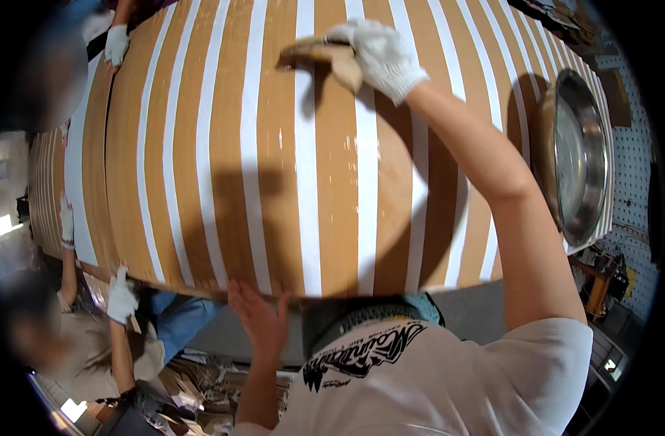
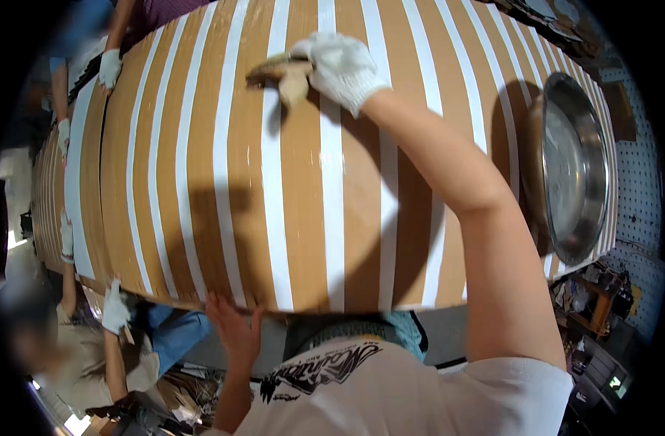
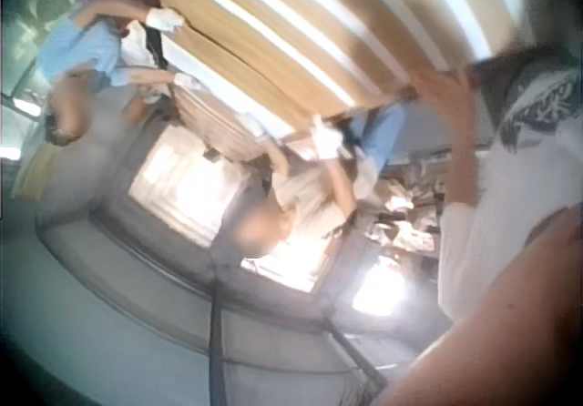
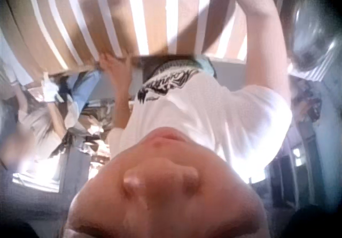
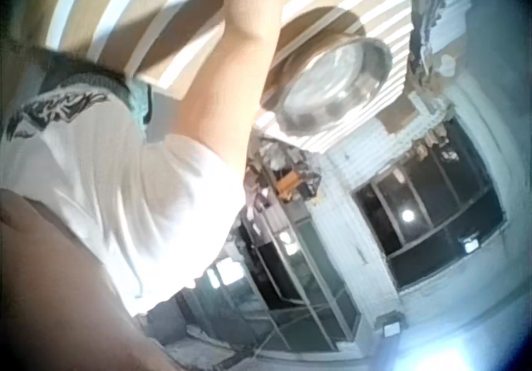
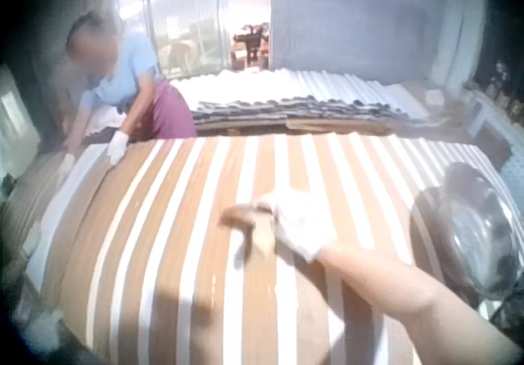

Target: The person repeatedly dips a brush into a metal bowl of liquid and applies it to the surface of a large striped wooden object. Another person is visible in the background working on the same object.

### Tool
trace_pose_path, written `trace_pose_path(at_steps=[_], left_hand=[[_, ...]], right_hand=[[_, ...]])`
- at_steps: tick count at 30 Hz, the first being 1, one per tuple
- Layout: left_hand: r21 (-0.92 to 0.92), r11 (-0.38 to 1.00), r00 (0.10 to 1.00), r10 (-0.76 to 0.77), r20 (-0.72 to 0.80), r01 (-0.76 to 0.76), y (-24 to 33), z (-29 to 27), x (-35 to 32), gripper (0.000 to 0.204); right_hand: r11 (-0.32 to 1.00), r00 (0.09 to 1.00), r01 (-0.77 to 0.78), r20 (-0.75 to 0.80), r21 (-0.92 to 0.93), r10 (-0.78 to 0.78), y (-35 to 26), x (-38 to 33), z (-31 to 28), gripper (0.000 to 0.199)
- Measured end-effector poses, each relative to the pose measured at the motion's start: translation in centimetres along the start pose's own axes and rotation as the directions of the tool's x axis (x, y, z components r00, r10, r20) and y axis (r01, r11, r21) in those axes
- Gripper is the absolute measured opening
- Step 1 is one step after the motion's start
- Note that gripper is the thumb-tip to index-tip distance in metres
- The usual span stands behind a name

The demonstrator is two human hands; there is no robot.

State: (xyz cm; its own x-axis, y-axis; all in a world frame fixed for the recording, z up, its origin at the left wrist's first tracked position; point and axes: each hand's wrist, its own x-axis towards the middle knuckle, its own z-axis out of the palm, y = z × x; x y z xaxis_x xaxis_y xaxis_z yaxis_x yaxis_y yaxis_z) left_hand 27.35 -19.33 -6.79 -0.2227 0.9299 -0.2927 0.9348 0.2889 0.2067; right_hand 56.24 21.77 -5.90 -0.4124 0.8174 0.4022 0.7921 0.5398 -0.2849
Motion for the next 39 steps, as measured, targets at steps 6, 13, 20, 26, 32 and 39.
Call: trace_pose_path(at_steps=[6, 13, 20, 26, 32, 39], left_hand=[[0.085, 0.988, 0.977, 0.139, -0.163, -0.126, -0.3, 0.4, 0.5, 0.088], [-0.123, 0.984, 0.984, 0.107, -0.144, -0.125, -0.9, 0.7, 0.6, 0.080], [-0.098, 0.912, 0.867, 0.338, -0.366, -0.397, -5.4, 2.8, -2.1, 0.093], [-0.251, 0.831, 0.822, 0.358, -0.444, -0.497, -6.5, 3.1, -3.0, 0.070], [-0.275, 0.929, 0.741, -0.001, -0.672, -0.248, -8.4, 2.8, -0.5, 0.050], [-0.128, 0.974, 0.786, 0.072, -0.614, -0.189, -10.3, 2.9, 0.6, 0.045]], right_hand=[[0.994, 0.983, 0.021, 0.177, 0.103, -0.039, -13.9, -20.5, -8.6, 0.028], [0.918, 0.914, -0.066, 0.393, 0.392, -0.103, -12.9, -27.7, -8.5, 0.021], [0.967, 0.968, -0.088, 0.208, -0.238, 0.140, -17.4, -31.2, -10.6, 0.039], [0.792, 0.487, -0.567, 0.683, -0.226, 0.544, -18.7, -26.9, -14.7, 0.027], [0.992, 0.998, 0.055, 0.037, 0.113, -0.060, -26.1, -21.1, -8.6, 0.024], [0.998, 0.942, 0.036, 0.336, -0.050, -0.017, -31.6, -24.8, -5.5, 0.034]])
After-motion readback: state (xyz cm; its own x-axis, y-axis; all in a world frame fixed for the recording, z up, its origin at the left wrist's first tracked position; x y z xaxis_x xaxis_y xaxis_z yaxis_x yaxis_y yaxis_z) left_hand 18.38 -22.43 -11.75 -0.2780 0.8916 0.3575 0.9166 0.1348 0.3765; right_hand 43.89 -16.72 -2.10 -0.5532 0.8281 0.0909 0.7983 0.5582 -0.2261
